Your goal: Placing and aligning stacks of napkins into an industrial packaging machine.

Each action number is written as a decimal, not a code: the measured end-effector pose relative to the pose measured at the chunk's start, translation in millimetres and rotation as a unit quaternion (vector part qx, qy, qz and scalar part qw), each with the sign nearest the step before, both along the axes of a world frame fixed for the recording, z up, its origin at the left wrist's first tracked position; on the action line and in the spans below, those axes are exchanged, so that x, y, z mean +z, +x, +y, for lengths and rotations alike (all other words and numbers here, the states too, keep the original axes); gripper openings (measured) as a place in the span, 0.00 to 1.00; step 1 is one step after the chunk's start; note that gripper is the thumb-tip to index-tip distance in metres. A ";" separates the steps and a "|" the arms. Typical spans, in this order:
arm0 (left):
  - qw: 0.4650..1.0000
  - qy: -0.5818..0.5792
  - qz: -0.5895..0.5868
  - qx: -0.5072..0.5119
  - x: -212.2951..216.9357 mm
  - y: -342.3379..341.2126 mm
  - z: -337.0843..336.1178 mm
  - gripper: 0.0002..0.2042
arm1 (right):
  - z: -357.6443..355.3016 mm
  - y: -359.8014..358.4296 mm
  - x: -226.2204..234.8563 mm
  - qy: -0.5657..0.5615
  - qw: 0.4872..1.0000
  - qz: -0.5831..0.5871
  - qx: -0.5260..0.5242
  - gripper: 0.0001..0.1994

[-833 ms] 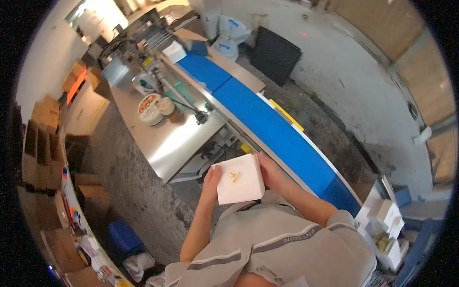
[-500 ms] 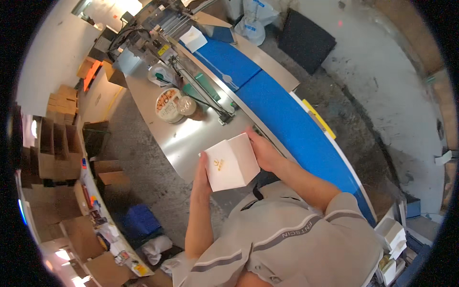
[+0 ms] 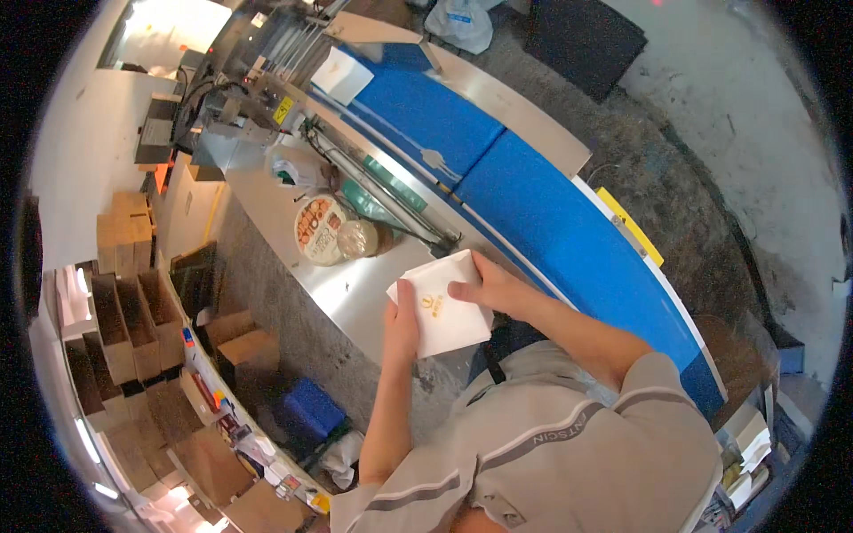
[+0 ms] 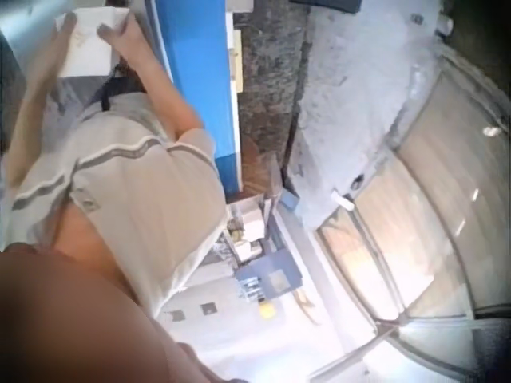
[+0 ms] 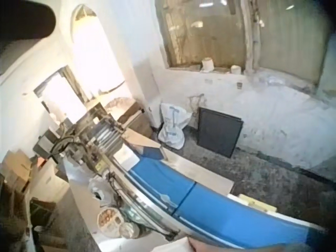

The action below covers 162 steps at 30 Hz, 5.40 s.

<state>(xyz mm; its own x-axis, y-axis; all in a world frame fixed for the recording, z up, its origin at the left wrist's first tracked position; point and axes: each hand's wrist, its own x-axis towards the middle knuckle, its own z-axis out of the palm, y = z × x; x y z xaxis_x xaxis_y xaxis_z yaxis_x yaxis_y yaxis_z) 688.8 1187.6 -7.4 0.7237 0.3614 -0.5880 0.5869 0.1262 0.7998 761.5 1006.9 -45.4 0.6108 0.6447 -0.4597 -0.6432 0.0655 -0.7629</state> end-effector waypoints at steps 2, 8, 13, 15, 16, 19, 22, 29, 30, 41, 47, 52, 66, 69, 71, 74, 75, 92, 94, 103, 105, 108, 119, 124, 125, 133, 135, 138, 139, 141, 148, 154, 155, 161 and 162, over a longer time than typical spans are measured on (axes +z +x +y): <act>1.000 0.015 -0.003 -0.006 -7.2 15.1 2.1 0.24 | 7.2 2.9 8.5 -0.077 0.995 -0.053 -0.021 0.37; 0.988 -0.148 0.033 0.003 -23.9 57.5 18.5 0.31 | 19.5 34.1 20.8 -0.039 0.987 -0.003 -0.158 0.31; 0.991 -0.001 -0.096 0.090 14.2 85.7 28.7 0.32 | 29.6 125.8 -4.9 0.020 0.967 0.075 -0.241 0.23; 0.991 -0.008 -0.114 0.069 22.8 70.3 37.0 0.31 | 49.4 171.3 -4.7 0.090 0.949 0.063 -0.296 0.24; 0.992 -0.009 -0.111 0.062 21.3 58.4 39.3 0.30 | 61.1 199.3 -21.5 0.113 0.942 0.063 -0.309 0.27; 0.998 -0.015 -0.023 0.054 -13.1 4.0 40.9 0.29 | 122.1 270.4 -73.5 0.160 0.920 0.033 -0.356 0.26; 0.995 -0.025 0.063 0.072 -57.2 -53.7 26.3 0.29 | 176.8 324.9 -123.5 0.208 0.888 0.067 -0.404 0.28; 0.973 -0.092 0.165 0.133 -63.2 -85.0 -11.6 0.28 | 243.6 371.0 -170.8 0.181 0.853 0.070 -0.485 0.31; 0.973 -0.092 0.167 0.132 -63.7 -83.6 -13.6 0.28 | 249.3 372.2 -172.9 0.139 0.844 0.070 -0.513 0.33; 0.988 -0.082 0.116 0.067 -80.5 -69.1 -24.3 0.27 | 275.7 369.6 -180.0 -0.001 0.795 0.065 -0.602 0.41; 0.989 -0.076 0.124 0.028 -73.3 -58.3 -28.8 0.27 | 271.3 362.7 -170.2 -0.025 0.804 0.059 -0.591 0.42; 0.987 -0.072 0.143 0.007 -72.2 -65.4 -21.7 0.27 | 244.0 336.5 -140.4 -0.177 0.835 0.025 -0.521 0.42; 0.987 -0.036 0.155 -0.010 -74.0 -65.3 -23.0 0.27 | 228.4 388.3 -142.7 -0.350 0.582 -0.732 0.057 0.31; 0.987 -0.044 0.154 0.011 -72.6 -74.1 -20.0 0.27 | 234.5 380.5 -136.9 -0.317 0.558 -0.766 -0.049 0.32; 0.987 -0.050 0.151 0.009 -74.7 -71.6 -20.9 0.27 | 228.3 388.3 -140.2 -0.387 0.629 -0.652 -0.171 0.34; 0.985 -0.034 0.167 0.003 -77.4 -78.4 -20.8 0.27 | 231.9 399.2 -140.2 -0.406 0.727 -0.543 -0.106 0.36; 0.986 -0.037 0.165 0.001 -75.4 -79.3 -19.7 0.27 | 234.2 399.3 -133.1 -0.386 0.789 -0.477 -0.026 0.36; 0.997 -0.005 0.001 -0.078 -47.9 -135.4 -59.5 0.13 | -68.7 123.7 -83.9 -0.225 0.914 -0.272 -0.198 0.20; 0.994 -0.029 -0.024 -0.106 -41.3 -146.8 -67.0 0.08 | -112.2 47.3 -60.9 -0.262 0.906 -0.246 -0.222 0.19; 0.899 -0.073 -0.129 -0.413 -16.6 -186.3 -213.0 0.10 | -303.5 -244.4 38.3 -0.362 0.840 -0.262 -0.309 0.26; 0.851 -0.050 -0.152 -0.500 -15.7 -199.1 -255.4 0.11 | -346.2 -300.7 56.2 -0.380 0.810 -0.246 -0.373 0.26; 0.826 -0.138 -0.106 -0.536 -15.3 -222.8 -323.6 0.14 | -411.4 -383.7 82.8 -0.393 0.769 -0.243 -0.441 0.25; 0.772 -0.137 -0.053 -0.619 -10.5 -320.8 -599.5 0.21 | -790.4 -699.3 130.3 -0.579 0.460 -0.151 -0.656 0.28; 0.794 -0.104 -0.081 -0.593 -13.8 -354.2 -706.1 0.28 | -999.5 -775.5 120.6 -0.702 0.366 -0.031 -0.611 0.41; 0.790 -0.087 -0.082 -0.601 -15.0 -359.7 -724.3 0.29 | -1036.9 -795.7 106.2 -0.714 0.383 0.001 -0.586 0.41; 0.799 -0.097 0.006 -0.593 -34.4 -371.4 -802.3 0.30 | -1066.3 -776.9 111.9 -0.674 0.621 0.068 -0.394 0.33; 0.801 -0.134 0.043 -0.582 -35.8 -375.1 -818.1 0.31 | -1060.3 -770.7 107.7 -0.706 0.627 -0.003 -0.329 0.33; 0.816 -0.110 0.063 -0.564 -49.5 -369.6 -827.1 0.31 | -1053.9 -751.3 95.6 -0.656 0.674 0.055 -0.336 0.35; 0.820 -0.107 0.064 -0.559 -50.2 -369.5 -830.2 0.31 | -1049.3 -746.5 85.9 -0.666 0.670 0.039 -0.325 0.36; 0.776 -0.221 0.054 -0.588 -51.8 -366.7 -828.3 0.30 | -1029.2 -727.0 82.9 -0.636 0.701 0.023 -0.321 0.38; 0.799 -0.264 0.074 -0.535 -35.5 -356.9 -804.1 0.25 | -952.6 -667.7 97.2 -0.599 0.725 0.001 -0.340 0.39; 0.819 -0.315 0.048 -0.476 -34.6 -334.6 -778.6 0.21 | -852.9 -641.6 150.8 -0.659 0.404 -0.309 -0.554 0.27; 0.819 -0.328 0.040 -0.469 -36.4 -324.5 -766.9 0.21 | -827.0 -635.9 162.1 -0.622 0.445 -0.336 -0.550 0.28; 0.809 -0.379 0.003 -0.450 -23.5 -272.4 -642.7 0.28 | -687.8 -553.8 123.3 -0.229 0.706 -0.272 -0.613 0.25; 0.798 -0.407 0.012 -0.444 -24.3 -266.1 -614.7 0.30 | -664.3 -530.7 110.2 -0.147 0.749 -0.162 -0.625 0.25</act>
